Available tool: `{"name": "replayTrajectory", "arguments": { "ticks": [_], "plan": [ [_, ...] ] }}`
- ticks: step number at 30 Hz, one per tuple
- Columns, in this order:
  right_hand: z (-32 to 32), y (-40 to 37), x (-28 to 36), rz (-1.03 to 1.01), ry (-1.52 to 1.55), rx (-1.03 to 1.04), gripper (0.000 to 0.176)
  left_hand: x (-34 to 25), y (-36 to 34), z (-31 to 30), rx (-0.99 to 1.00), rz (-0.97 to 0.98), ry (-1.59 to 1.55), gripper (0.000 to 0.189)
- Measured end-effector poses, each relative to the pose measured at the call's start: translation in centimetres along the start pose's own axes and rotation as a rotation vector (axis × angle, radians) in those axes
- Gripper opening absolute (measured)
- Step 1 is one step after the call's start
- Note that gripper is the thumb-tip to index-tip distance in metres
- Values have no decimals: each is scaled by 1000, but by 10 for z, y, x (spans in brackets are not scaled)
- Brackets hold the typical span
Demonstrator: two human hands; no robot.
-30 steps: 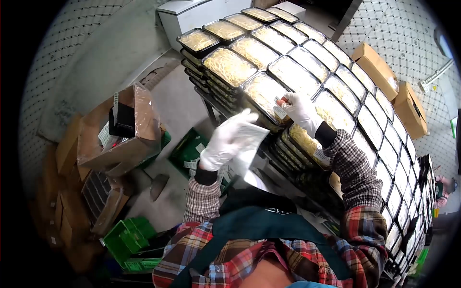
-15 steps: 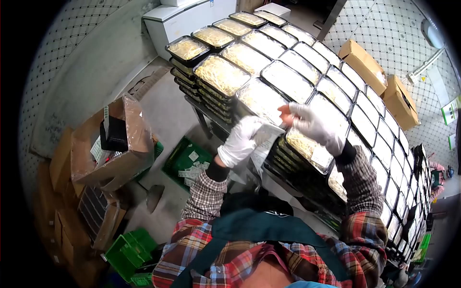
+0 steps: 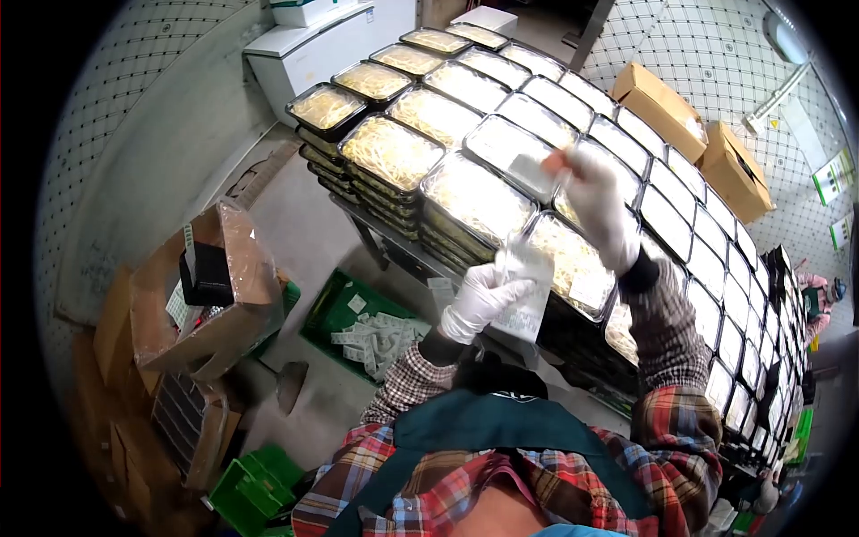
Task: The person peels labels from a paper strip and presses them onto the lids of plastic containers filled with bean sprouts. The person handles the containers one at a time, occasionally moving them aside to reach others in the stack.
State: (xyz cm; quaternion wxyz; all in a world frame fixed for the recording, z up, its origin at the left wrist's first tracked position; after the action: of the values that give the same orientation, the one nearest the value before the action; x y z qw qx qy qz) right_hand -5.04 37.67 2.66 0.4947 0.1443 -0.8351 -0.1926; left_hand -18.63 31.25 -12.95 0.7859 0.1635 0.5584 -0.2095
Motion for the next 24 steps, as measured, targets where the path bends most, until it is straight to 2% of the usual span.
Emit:
{"name": "replayTrajectory", "arguments": {
  "ticks": [2,4,5,6,9,12,13,15,16,17,18,19,20,22,24],
  "plan": [
    [-19,41,-67,292,65,-1,13,-5,-10,0,101,-61,-48,27],
    [-5,53,-139,310,264,200,17,-17,-22,-23,90,-6,-153,31],
    [-2,56,-176,341,-92,151,23,-41,-29,-34,28,129,-94,33],
    [4,46,-126,397,-213,103,27,-52,-36,-46,-27,180,-110,37],
    [23,42,-135,375,-419,71,25,-62,-48,-75,-181,245,13,44],
    [33,48,-121,158,-783,92,27,-63,-53,-84,-294,281,33,48],
    [34,48,-117,181,-771,140,26,-61,-51,-83,-329,297,-2,48],
    [34,46,-110,63,-896,122,23,-73,-40,-70,-391,376,-97,47],
    [33,45,-108,2,-956,109,23,-82,-38,-63,-521,386,-126,41],
    [32,46,-122,-149,-952,63,24,-70,-36,-67,-492,329,-133,37],
    [28,43,-112,-160,-1024,71,24,-53,-32,-75,-466,272,-139,33],
    [26,37,-109,-135,-512,40,24,-53,-26,-73,-409,323,5,24],
    [26,31,-107,-105,-2,14,25,-57,-22,-68,-376,410,173,26],
    [46,5,-38,247,184,447,24,-68,-19,-50,-403,339,59,26],
    [49,-13,36,174,-151,665,18,-66,-15,-40,-395,305,0,22]
  ]
}}
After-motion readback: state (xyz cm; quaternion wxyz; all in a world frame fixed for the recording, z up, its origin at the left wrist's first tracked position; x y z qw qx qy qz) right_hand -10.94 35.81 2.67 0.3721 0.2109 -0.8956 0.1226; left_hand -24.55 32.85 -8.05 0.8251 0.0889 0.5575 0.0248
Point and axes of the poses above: each hand's wrist, its own y-axis towards the middle knuckle, its own z-axis out of the palm, x = y × z, the point moved 7 cm from there along y, towards the middle knuckle, and after that the axes turned 5 degrees about y, right-handed, at the moved point
